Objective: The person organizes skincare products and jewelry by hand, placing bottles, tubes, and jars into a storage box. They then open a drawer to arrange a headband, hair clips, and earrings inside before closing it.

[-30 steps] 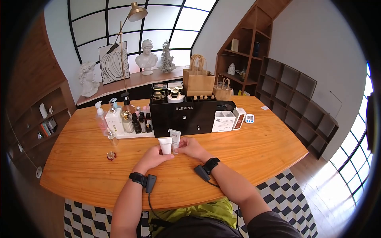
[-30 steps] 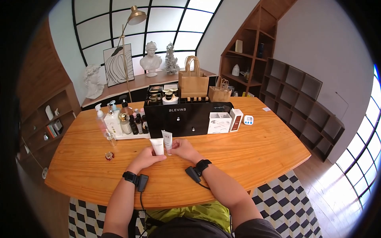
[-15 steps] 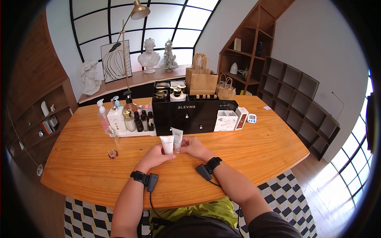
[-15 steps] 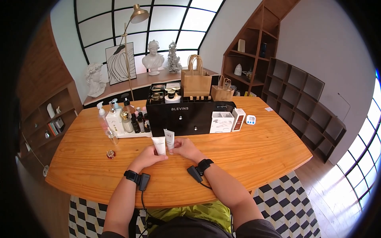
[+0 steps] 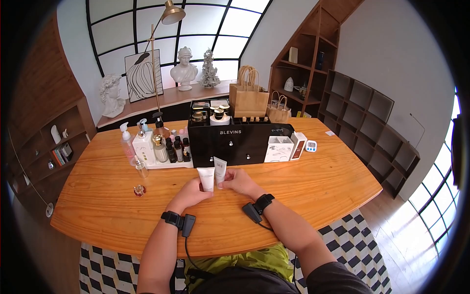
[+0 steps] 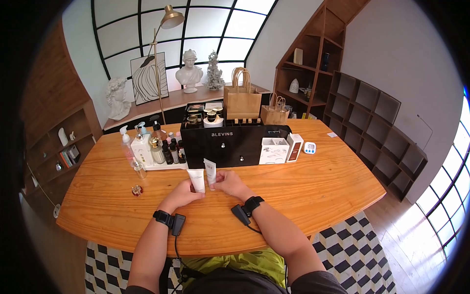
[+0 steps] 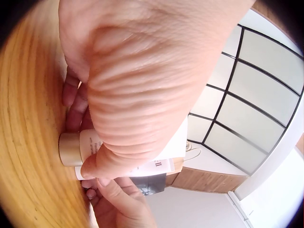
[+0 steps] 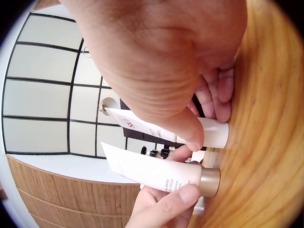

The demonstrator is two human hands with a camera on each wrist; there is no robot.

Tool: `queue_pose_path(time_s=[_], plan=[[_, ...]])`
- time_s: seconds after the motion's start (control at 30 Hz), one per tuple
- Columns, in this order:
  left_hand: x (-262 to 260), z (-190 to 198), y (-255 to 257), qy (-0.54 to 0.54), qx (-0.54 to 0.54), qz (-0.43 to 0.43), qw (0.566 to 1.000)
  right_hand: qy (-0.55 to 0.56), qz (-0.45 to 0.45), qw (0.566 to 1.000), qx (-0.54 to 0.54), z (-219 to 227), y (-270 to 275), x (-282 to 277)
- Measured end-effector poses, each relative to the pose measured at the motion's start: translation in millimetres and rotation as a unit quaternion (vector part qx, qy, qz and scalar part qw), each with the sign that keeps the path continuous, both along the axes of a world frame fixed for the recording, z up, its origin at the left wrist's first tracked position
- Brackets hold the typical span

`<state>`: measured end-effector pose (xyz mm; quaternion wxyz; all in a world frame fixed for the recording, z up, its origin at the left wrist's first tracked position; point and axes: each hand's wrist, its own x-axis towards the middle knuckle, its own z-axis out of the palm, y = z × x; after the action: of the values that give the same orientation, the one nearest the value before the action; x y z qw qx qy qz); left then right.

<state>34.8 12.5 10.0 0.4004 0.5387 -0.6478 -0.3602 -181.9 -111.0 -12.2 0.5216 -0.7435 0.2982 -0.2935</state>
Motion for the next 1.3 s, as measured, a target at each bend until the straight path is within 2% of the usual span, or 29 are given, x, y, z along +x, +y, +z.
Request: queue_pose_path(time_s=[0.1,0.2,0.23,0.33,0.5,0.63,0.73,0.77,0.83,0.93,1.17,1.3], plan=[[3,-5,-2,-0.009,0.006,0.016,1.000,-0.006,-0.021,1.000,-0.022,2,-5,-5],[9,-19,-11,0.017,-0.012,0.016,1.000,0.056,-0.136,0.983,-0.113,3,-24,-22],[9,-12,-8,-0.003,-0.004,0.050,0.999,0.043,-0.163,0.978,-0.125,-5,-34,-26],[16,-11,-11,-0.023,0.001,0.101,0.995,0.018,-0.212,0.974,-0.081,-8,-47,-39],[30,-30,-21,0.009,-0.061,0.142,0.988,0.016,-0.189,0.980,-0.061,-7,-50,-40],[35,-27,-21,-0.088,-0.060,0.189,0.976,0.006,-0.162,0.986,-0.029,6,-36,-38],[26,-5,-8,-0.104,-0.047,0.228,0.967,-0.022,-0.182,0.982,-0.042,6,-36,-36],[25,-1,-8,-0.104,-0.047,0.229,0.967,-0.011,-0.184,0.982,-0.048,7,-36,-36],[24,3,-7,-0.034,-0.033,0.216,0.975,0.002,-0.186,0.981,-0.052,11,-34,-36],[25,-7,-12,0.026,-0.062,0.201,0.977,-0.003,-0.161,0.987,0.002,20,-26,-36],[18,4,-4,0.064,-0.017,0.212,0.975,-0.021,-0.116,0.992,0.032,25,-17,-32],[16,8,-4,0.070,0.051,0.146,0.986,-0.013,-0.098,0.993,0.059,27,-13,-31]])
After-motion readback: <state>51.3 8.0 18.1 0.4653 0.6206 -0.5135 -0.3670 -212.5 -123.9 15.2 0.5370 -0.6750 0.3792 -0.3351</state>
